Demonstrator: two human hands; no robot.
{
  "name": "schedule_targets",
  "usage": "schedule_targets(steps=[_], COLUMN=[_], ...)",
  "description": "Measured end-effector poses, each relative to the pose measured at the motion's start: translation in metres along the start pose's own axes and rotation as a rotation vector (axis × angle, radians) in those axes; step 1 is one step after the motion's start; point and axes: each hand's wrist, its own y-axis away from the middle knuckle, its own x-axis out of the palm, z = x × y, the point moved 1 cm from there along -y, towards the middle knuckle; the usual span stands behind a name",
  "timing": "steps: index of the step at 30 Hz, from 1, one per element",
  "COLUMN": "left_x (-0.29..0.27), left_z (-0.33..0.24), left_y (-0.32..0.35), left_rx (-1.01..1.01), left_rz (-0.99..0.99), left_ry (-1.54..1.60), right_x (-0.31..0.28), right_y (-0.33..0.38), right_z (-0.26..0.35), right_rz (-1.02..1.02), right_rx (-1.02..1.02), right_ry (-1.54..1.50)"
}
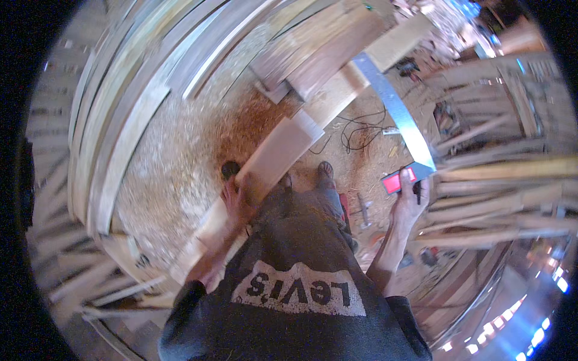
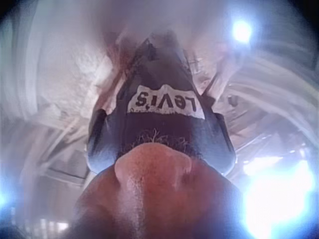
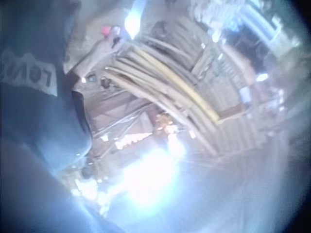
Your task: The person repeatedly measures and marks wooden planks using a combination square and a pencil. They pick up planks from a pile, place them on a workbench, align the square, and draw lines before moving the plank aside and repeating the process with another piece.
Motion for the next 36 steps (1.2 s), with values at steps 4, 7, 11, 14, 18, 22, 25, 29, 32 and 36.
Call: schedule_targets(steps=[4, 7, 11, 14, 18, 22, 25, 29, 32, 36], left_x=[-0.006, -0.016, -0.01, 0.008, 0.018, 0.02, 0.019, 0.003, -0.013, -0.023], left_z=[0.004, -0.004, -0.026, -0.075, -0.125, -0.136, -0.127, -0.081, -0.075, -0.076], left_y=[0.001, -0.012, -0.047, -0.104, -0.152, -0.159, -0.148, -0.107, -0.078, -0.072], left_rx=[0.104, 0.134, 0.225, 0.455, 0.545, 0.572, 0.666, 0.61, 0.321, 0.244], left_rz=[0.08, 0.134, 0.162, 0.164, 0.153, 0.165, 0.18, 0.2, 0.241, 0.267], left_ry=[0.004, -0.002, -0.009, -0.139, -0.113, -0.221, -0.281, -0.24, -0.137, -0.098], right_x=[0.002, -0.011, -0.028, -0.03, -0.056, -0.063, -0.057, -0.021, -0.004, 0.011], right_y=[0.057, 0.08, 0.091, 0.098, 0.102, 0.102, 0.101, 0.104, 0.114, 0.137], right_z=[-0.012, -0.016, -0.037, -0.031, -0.059, -0.072, -0.087, -0.089, -0.099, -0.101], right_rz=[-0.195, -0.21, -0.204, -0.298, -0.311, -0.301, -0.248, -0.208, -0.153, -0.033], right_rx=[0.036, 0.062, 0.092, 0.157, 0.191, 0.226, 0.351, 0.404, 0.429, 0.435], right_ry=[-0.062, -0.08, -0.144, -0.2, -0.251, -0.303, -0.443, -0.553, -0.586, -0.49])
